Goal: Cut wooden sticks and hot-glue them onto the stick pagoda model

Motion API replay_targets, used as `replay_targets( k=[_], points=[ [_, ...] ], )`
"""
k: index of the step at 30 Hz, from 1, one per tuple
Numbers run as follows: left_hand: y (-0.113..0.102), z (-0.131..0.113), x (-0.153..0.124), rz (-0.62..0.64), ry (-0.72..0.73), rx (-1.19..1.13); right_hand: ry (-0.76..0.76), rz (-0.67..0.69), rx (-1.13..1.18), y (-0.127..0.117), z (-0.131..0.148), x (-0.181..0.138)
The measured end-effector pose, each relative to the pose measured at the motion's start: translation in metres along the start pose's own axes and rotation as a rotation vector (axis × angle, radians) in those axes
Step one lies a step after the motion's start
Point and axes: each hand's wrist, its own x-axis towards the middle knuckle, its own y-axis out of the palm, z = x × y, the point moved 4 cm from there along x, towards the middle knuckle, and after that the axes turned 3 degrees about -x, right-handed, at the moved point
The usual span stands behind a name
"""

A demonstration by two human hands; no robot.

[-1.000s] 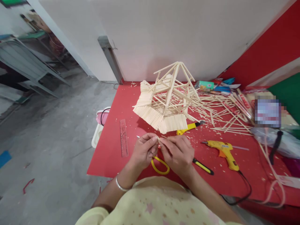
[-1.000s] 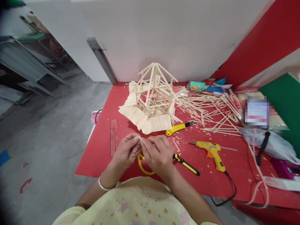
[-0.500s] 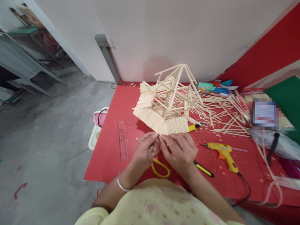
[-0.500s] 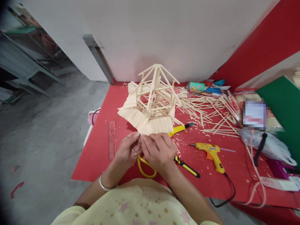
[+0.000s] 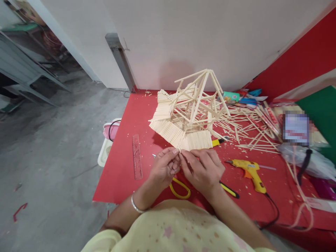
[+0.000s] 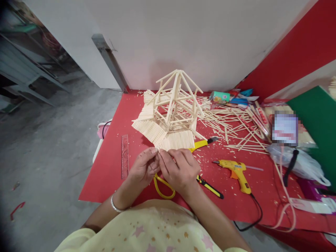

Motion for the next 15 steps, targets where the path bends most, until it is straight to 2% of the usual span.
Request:
replay_targets(
  k=[15],
  points=[
    [-0.0009, 0.0012, 0.0007, -0.027, 0.006, -0.029, -0.031, -0.025, 0.046, -0.0007, -0.0009, 0.0003]
  ],
)
